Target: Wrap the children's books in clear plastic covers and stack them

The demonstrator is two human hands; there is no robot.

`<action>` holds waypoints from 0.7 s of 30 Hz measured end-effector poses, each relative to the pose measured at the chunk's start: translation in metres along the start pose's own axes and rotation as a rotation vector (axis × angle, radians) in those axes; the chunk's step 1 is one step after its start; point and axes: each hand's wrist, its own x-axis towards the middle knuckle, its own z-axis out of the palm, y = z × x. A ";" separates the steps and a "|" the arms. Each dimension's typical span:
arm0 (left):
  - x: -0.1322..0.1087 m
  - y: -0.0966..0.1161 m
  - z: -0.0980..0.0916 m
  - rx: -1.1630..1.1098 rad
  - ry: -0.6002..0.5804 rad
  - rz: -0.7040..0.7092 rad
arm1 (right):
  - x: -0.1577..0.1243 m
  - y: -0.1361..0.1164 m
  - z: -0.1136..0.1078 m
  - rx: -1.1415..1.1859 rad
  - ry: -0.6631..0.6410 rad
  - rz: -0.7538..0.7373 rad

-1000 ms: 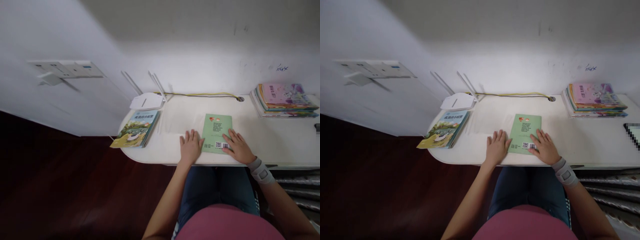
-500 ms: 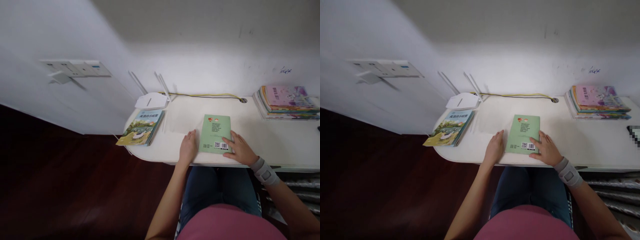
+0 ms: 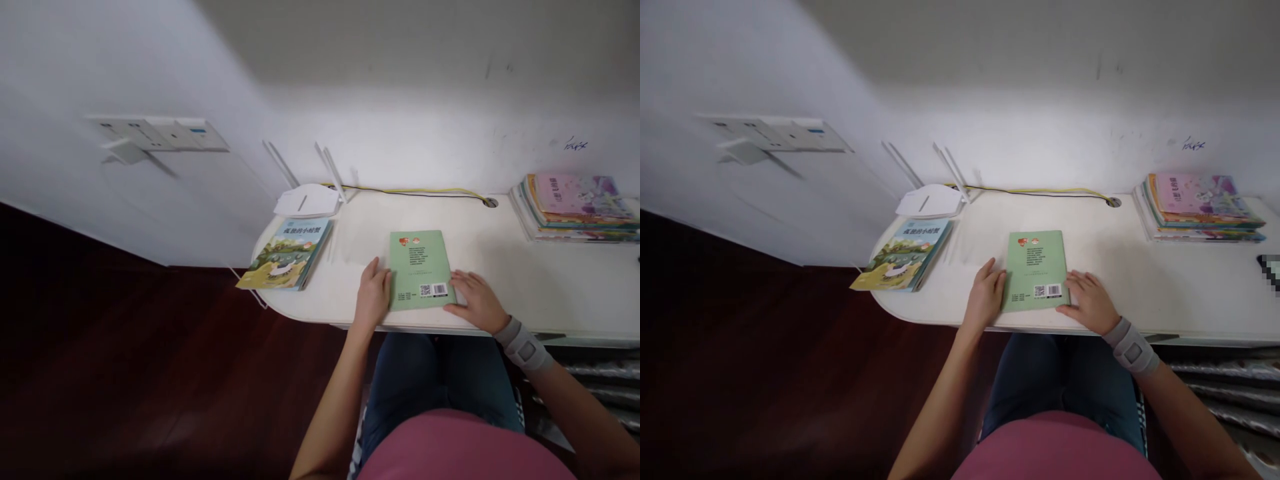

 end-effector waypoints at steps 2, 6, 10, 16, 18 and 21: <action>-0.003 -0.003 -0.003 -0.009 -0.001 -0.010 | 0.000 -0.002 -0.003 0.001 -0.033 -0.115; -0.007 -0.006 -0.006 0.003 -0.056 -0.043 | -0.001 -0.005 -0.007 -0.054 -0.097 -0.162; -0.006 0.000 -0.006 0.054 -0.097 -0.045 | 0.000 -0.005 -0.007 -0.076 -0.127 -0.146; -0.001 0.025 -0.021 0.260 -0.188 -0.115 | 0.000 -0.005 -0.007 -0.075 -0.130 -0.147; 0.002 0.036 -0.030 0.316 -0.198 -0.128 | 0.000 -0.005 -0.007 -0.063 -0.129 -0.149; 0.010 0.056 -0.044 0.313 -0.184 -0.078 | 0.001 -0.005 -0.007 -0.012 -0.110 -0.134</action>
